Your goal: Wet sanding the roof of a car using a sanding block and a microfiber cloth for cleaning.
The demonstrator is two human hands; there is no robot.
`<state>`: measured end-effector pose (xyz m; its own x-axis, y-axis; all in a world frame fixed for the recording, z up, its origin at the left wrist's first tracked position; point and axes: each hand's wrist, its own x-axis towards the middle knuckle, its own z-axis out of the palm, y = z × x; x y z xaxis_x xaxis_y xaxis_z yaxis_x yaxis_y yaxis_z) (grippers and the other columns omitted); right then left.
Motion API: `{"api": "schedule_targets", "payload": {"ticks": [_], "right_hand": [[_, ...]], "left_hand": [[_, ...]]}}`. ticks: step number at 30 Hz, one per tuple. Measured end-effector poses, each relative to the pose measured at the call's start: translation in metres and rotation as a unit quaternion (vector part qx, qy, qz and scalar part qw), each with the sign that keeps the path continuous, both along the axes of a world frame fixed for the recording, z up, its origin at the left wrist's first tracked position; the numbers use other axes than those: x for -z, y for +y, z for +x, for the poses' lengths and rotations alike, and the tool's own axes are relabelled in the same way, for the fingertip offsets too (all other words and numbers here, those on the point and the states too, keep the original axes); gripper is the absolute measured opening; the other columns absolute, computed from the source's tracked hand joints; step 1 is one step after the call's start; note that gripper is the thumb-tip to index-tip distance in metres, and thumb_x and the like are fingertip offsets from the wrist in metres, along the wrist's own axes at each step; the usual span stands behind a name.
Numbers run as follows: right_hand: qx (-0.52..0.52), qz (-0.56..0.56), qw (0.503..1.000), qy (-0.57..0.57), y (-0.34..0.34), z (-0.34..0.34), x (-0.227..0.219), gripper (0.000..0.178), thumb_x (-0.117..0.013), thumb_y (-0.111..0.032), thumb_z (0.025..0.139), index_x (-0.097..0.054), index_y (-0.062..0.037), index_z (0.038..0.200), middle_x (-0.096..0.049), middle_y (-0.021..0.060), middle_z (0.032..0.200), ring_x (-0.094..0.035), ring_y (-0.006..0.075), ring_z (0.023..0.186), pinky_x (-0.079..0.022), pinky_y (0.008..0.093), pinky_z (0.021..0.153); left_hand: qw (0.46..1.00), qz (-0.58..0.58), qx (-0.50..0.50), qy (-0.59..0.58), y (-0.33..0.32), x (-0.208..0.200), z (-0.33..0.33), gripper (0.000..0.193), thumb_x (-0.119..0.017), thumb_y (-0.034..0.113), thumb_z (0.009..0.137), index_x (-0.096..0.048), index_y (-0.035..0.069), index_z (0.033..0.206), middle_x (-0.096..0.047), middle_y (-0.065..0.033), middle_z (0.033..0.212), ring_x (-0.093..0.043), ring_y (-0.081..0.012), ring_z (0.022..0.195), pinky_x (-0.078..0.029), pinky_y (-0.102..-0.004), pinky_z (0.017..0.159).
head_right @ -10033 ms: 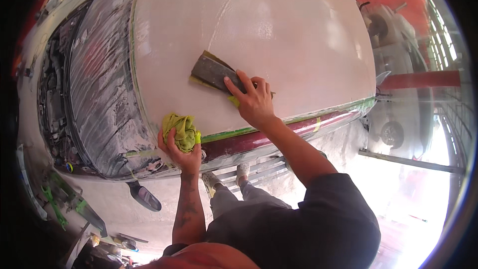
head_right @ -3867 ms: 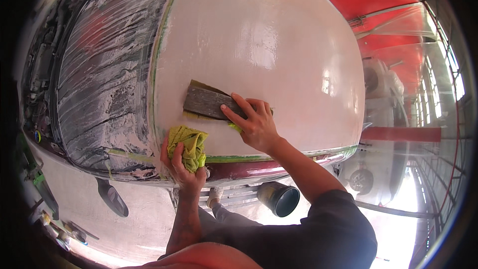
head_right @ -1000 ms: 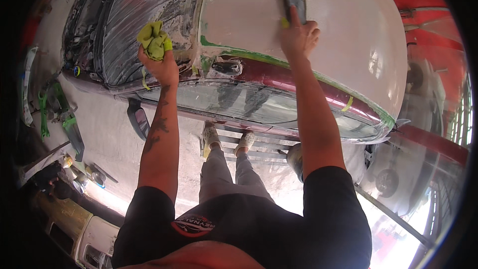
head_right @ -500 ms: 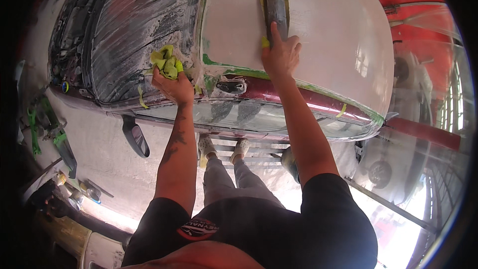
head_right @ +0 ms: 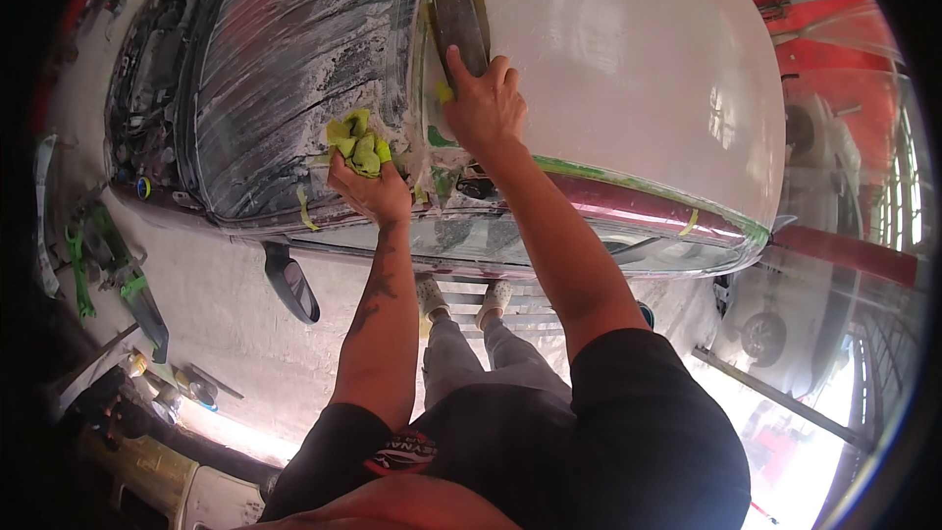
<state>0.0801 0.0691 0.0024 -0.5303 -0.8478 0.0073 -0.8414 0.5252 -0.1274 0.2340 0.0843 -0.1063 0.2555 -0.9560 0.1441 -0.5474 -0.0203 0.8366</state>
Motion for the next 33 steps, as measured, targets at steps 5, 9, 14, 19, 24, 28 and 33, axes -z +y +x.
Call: {"api": "schedule_targets", "payload": {"ticks": [5, 9, 14, 19, 24, 28, 33], "right_hand": [[0.106, -0.077, 0.99, 0.047, -0.077, -0.075, -0.024, 0.054, -0.062, -0.035, 0.087, -0.05, -0.0361, 0.139, -0.045, 0.0214, 0.118, -0.053, 0.0406, 0.108, -0.05, 0.0503, 0.086], [0.107, -0.06, 0.992, 0.017, -0.028, 0.002, 0.009, 0.061, -0.067, -0.036, 0.084, -0.048, -0.0381, 0.142, -0.043, 0.0213, 0.113, -0.051, 0.0416, 0.103, -0.049, 0.0484, 0.083], [0.09, -0.047, 0.995, 0.02, -0.052, -0.025, -0.007, 0.059, -0.067, -0.033, 0.084, -0.05, -0.0349, 0.14, -0.043, 0.0211, 0.114, -0.051, 0.0404, 0.104, -0.052, 0.0468, 0.082], [0.125, -0.084, 0.988, 0.035, -0.087, -0.044, -0.01, 0.056, -0.064, -0.039, 0.088, -0.048, -0.0337, 0.142, -0.043, 0.0211, 0.118, -0.05, 0.0394, 0.109, -0.05, 0.0471, 0.087], [0.073, -0.02, 0.997, -0.013, -0.031, 0.017, 0.003, 0.056, -0.063, -0.032, 0.087, -0.048, -0.0328, 0.142, -0.044, 0.02, 0.114, -0.05, 0.0388, 0.108, -0.05, 0.046, 0.085], [0.106, -0.104, 0.988, 0.036, -0.092, -0.045, -0.019, 0.057, -0.064, -0.028, 0.087, -0.049, -0.0323, 0.141, -0.044, 0.0201, 0.113, -0.05, 0.0379, 0.107, -0.05, 0.0449, 0.084], [0.095, -0.051, 0.994, 0.003, -0.035, 0.013, 0.01, 0.056, -0.064, -0.03, 0.087, -0.049, -0.0318, 0.141, -0.044, 0.0216, 0.112, -0.05, 0.0387, 0.106, -0.05, 0.0465, 0.083]], "left_hand": [[0.999, -0.034, 0.016, 0.037, -0.002, -0.004, -0.018, 0.077, -0.079, 0.014, 0.072, -0.038, 0.009, 0.137, -0.041, -0.0174, 0.126, -0.044, -0.0406, 0.118, -0.039, -0.0535, 0.093], [1.0, 0.024, -0.005, 0.008, 0.0, 0.0, -0.003, 0.077, -0.08, 0.013, 0.072, -0.038, 0.011, 0.136, -0.041, -0.0167, 0.127, -0.045, -0.0402, 0.118, -0.039, -0.0539, 0.093], [1.0, -0.002, 0.005, 0.017, 0.0, 0.001, -0.013, 0.078, -0.08, 0.013, 0.071, -0.037, 0.012, 0.136, -0.042, -0.0164, 0.127, -0.045, -0.0399, 0.118, -0.04, -0.0533, 0.093], [1.0, 0.0, 0.0, 0.02, -0.002, -0.002, -0.015, 0.078, -0.08, 0.013, 0.071, -0.037, 0.012, 0.136, -0.042, -0.0169, 0.127, -0.046, -0.0408, 0.118, -0.04, -0.0532, 0.093], [1.0, 0.008, -0.007, 0.003, 0.0, -0.002, -0.001, 0.071, -0.077, 0.014, 0.076, -0.039, 0.006, 0.135, -0.045, -0.0181, 0.123, -0.048, -0.04, 0.115, -0.04, -0.0502, 0.094], [0.999, -0.023, 0.012, 0.032, -0.002, -0.002, -0.013, 0.076, -0.081, 0.018, 0.074, -0.038, 0.012, 0.136, -0.042, -0.0174, 0.127, -0.046, -0.0406, 0.119, -0.04, -0.0531, 0.093], [1.0, -0.003, -0.003, 0.006, 0.0, 0.002, -0.003, 0.073, -0.079, 0.018, 0.075, -0.039, 0.008, 0.135, -0.044, -0.0173, 0.124, -0.047, -0.0403, 0.116, -0.04, -0.0519, 0.094]]}}
